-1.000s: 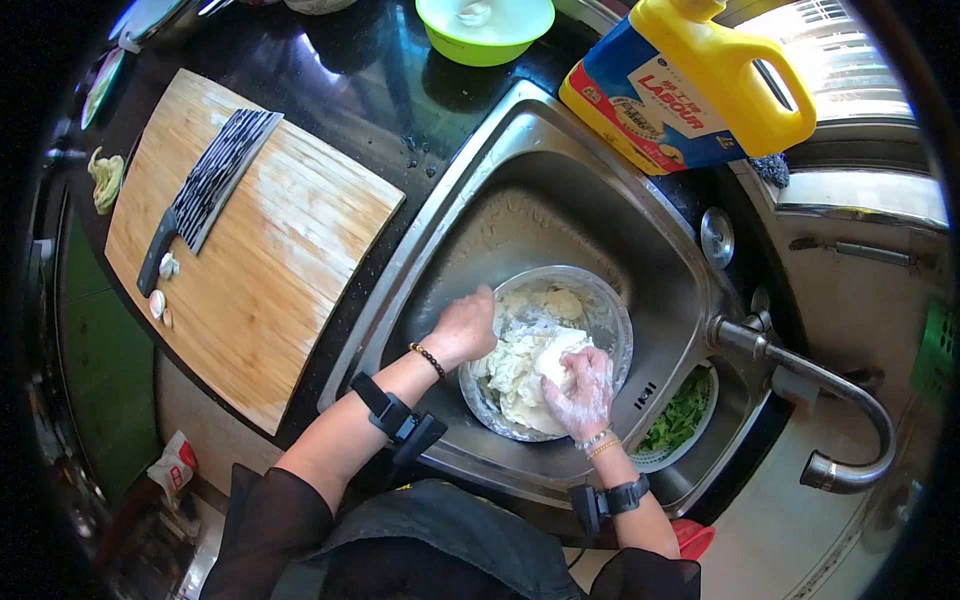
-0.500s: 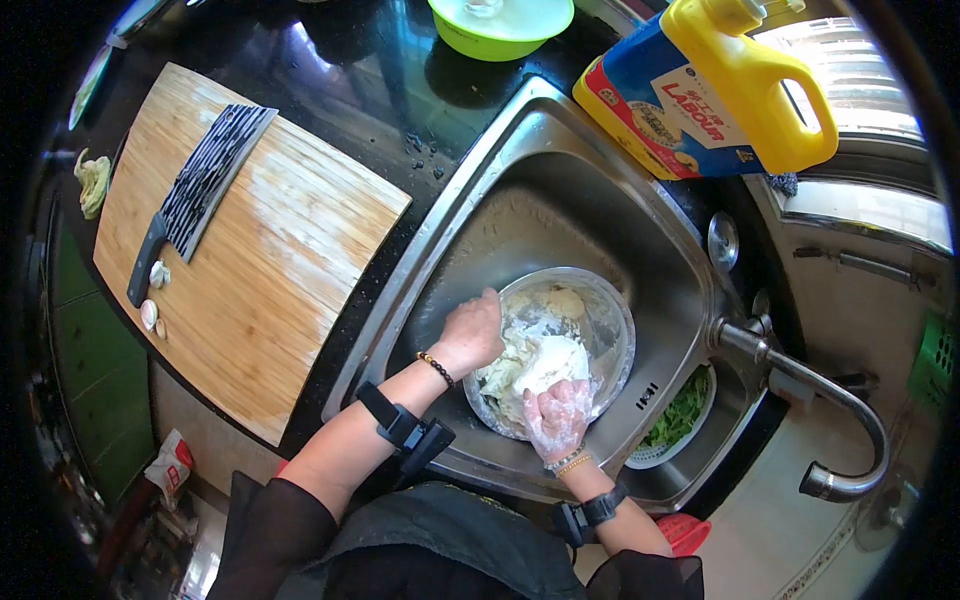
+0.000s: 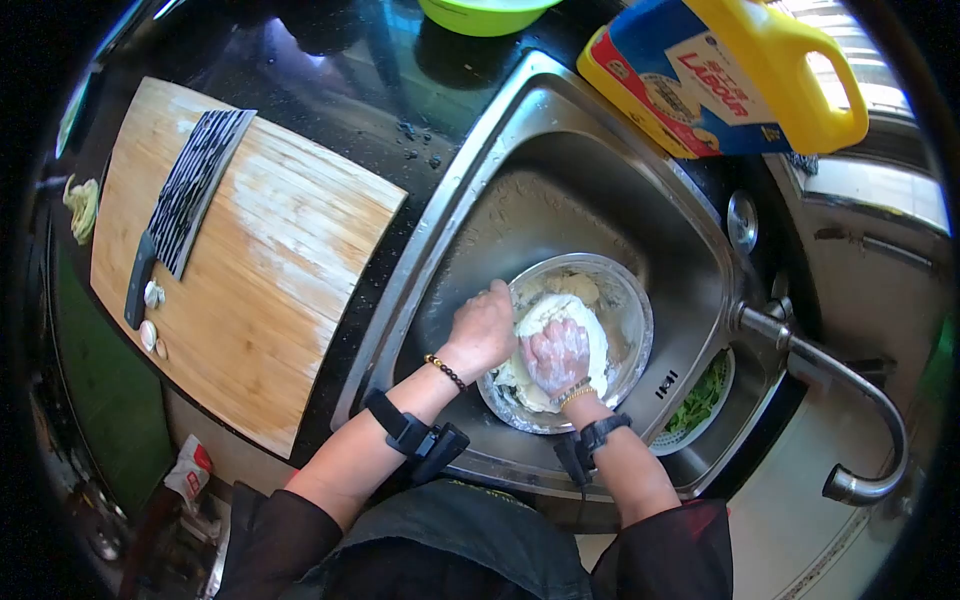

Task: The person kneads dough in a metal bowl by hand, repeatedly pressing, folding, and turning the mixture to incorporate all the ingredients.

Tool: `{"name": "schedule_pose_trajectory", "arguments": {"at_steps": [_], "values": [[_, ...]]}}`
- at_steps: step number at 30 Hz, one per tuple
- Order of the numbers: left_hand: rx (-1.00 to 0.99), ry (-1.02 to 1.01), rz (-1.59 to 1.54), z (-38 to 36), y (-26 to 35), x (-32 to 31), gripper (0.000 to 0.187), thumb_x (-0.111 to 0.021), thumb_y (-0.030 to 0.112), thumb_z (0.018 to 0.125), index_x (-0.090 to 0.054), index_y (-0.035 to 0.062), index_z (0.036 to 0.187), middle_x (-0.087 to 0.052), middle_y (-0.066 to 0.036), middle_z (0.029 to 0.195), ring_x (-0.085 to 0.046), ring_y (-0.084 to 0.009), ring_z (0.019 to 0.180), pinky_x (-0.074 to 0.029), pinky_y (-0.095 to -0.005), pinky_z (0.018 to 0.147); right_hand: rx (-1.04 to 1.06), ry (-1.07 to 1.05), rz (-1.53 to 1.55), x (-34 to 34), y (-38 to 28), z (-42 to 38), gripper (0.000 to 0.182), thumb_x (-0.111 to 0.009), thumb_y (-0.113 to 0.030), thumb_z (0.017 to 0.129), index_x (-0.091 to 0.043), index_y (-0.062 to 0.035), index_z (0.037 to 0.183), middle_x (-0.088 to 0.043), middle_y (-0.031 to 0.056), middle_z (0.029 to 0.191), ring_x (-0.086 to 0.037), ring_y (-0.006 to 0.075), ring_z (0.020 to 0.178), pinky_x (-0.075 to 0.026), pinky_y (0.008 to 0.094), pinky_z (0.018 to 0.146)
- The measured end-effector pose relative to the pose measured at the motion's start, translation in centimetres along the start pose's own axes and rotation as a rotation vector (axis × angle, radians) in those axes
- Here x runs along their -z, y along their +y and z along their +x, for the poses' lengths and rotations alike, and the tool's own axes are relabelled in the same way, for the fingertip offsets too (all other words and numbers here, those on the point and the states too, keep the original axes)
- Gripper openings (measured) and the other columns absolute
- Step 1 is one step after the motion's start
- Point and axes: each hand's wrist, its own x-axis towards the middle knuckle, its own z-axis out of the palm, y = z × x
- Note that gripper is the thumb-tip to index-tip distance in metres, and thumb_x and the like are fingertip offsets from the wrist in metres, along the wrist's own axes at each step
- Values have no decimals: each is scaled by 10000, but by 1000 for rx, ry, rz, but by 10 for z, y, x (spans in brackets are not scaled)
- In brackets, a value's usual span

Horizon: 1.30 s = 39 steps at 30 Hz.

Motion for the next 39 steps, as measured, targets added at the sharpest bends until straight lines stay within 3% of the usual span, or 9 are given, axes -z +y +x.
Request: {"name": "schedule_pose_trajectory", "arguments": {"at_steps": [5, 7, 12, 22, 25, 28, 31, 35, 39], "values": [[11, 17, -27, -1, 3, 2, 264, -530, -15, 642, -420, -69, 875, -568, -279, 835, -573, -402, 819, -457, -432, 752, -49, -53, -50, -13, 12, 20, 210, -599, -241, 700, -529, -108, 554, -483, 100, 669, -475, 286, 715, -368, 403, 624], [-28, 25, 88, -2, 3, 2, 202, -510, 103, 766, -437, -50, 877, -580, -245, 826, -597, -354, 790, -487, -407, 705, -61, -53, -37, -15, 15, 30, 200, -595, -247, 704, -553, -107, 567, -500, 101, 686, -487, 281, 736, -375, 405, 642], [-20, 22, 64, -1, 4, 3, 218, -522, 44, 698, -429, -64, 862, -569, -268, 810, -584, -382, 792, -472, -425, 722, -68, 22, -63, -27, 17, 45, 189, -586, -251, 698, -567, -104, 582, -517, 100, 708, -495, 272, 758, -376, 401, 672], [-3, -18, 4, -2, 5, 5, 278, -511, -18, 647, -435, -95, 903, -567, -299, 846, -567, -413, 838, -453, -440, 763, -154, 41, -36, -15, 11, 42, 401, -587, -298, 679, -542, -17, 961, -534, 143, 989, -452, 290, 996, -337, 399, 871], [-50, -15, 32, 1, -1, 2, 272, -515, -17, 643, -441, -93, 893, -570, -294, 840, -571, -403, 841, -454, -436, 764, -217, -175, -67, 15, 11, 59, 613, -610, -422, 642, -528, 4, 1073, -525, 166, 1099, -438, 301, 1081, -343, 383, 909], [-70, -4, 48, -1, 0, 5, 273, -525, -14, 638, -447, -94, 888, -573, -289, 836, -575, -392, 842, -458, -427, 765, -270, -887, -249, 19, 12, 97, 608, -622, -464, 621, -575, -62, 1074, -544, 150, 1113, -487, 283, 1069, -395, 383, 863], [-88, 2, 57, -1, 1, 5, 286, -538, -6, 635, -449, -96, 891, -575, -286, 835, -579, -387, 840, -462, -424, 758, -273, -961, -287, 8, 12, 103, 575, -631, -433, 612, -586, -75, 1060, -563, 142, 1088, -521, 256, 1042, -413, 356, 852], [-59, -15, 67, 2, -2, 2, 307, -562, 10, 632, -451, -95, 899, -579, -279, 838, -584, -375, 845, -469, -412, 755, -341, -875, -130, 11, 11, 94, 504, -650, -378, 584, -603, -84, 990, -588, 128, 1026, -571, 256, 949, -470, 348, 767], [-92, -24, 58, -2, 0, 5, 314, -574, 17, 631, -453, -89, 900, -582, -273, 841, -585, -366, 853, -470, -398, 762, -157, -322, 14, 40, 8, 36, 410, -654, -382, 569, -589, -64, 819, -599, 119, 811, -594, 282, 749, -490, 360, 655]]}}
